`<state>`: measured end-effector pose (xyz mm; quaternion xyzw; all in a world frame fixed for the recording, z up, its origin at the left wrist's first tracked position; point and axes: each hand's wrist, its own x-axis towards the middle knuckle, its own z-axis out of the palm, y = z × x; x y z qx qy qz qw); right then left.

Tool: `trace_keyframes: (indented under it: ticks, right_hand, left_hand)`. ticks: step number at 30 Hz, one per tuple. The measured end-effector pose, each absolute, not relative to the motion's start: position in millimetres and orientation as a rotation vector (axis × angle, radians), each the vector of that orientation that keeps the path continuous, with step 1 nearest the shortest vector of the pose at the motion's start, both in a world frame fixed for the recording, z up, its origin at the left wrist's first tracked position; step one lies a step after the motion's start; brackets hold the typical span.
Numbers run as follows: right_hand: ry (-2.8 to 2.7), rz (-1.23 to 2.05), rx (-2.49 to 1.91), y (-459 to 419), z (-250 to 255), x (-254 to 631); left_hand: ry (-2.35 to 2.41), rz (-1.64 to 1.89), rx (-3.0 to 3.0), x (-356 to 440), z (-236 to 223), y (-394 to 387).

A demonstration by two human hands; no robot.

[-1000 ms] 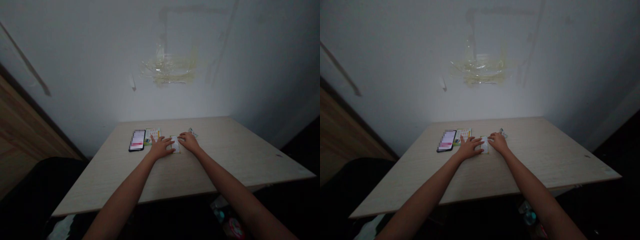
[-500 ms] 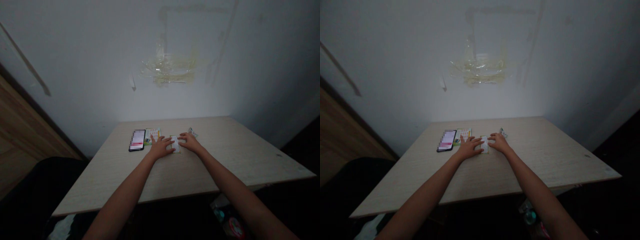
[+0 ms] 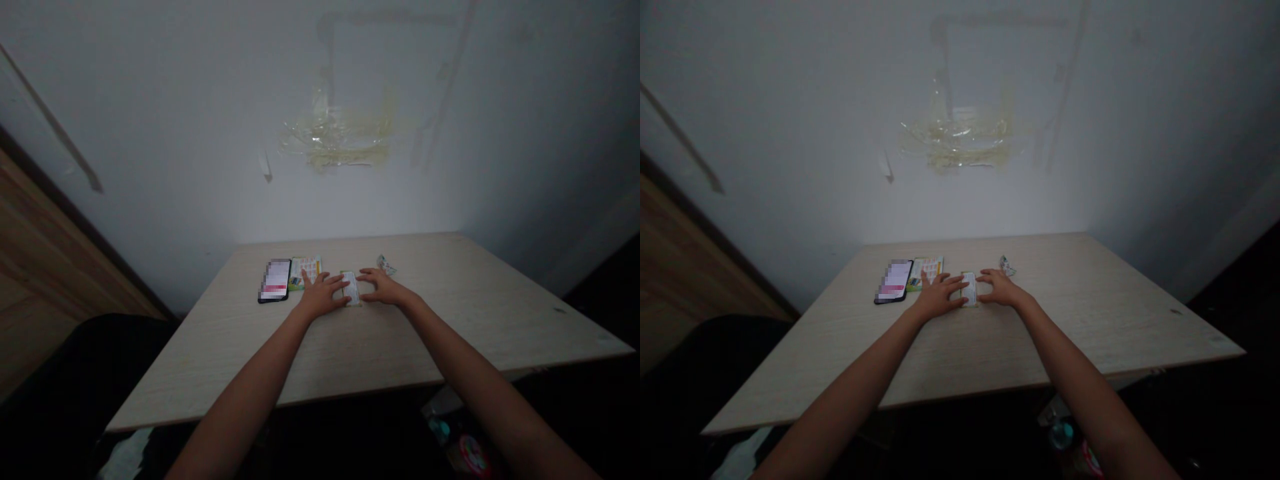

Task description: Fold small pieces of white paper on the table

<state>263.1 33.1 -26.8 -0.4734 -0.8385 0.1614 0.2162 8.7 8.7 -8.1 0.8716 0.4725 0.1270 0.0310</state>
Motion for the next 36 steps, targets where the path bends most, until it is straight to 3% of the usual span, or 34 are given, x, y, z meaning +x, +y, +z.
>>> trace_keyframes:
  ticks: [36]
  right_hand:
    - [-2.203,0.46,-1.108,35.3,-28.8,268.3]
  left_hand:
    - [1.458,0.383,2.695,9.8,-7.4,8.3]
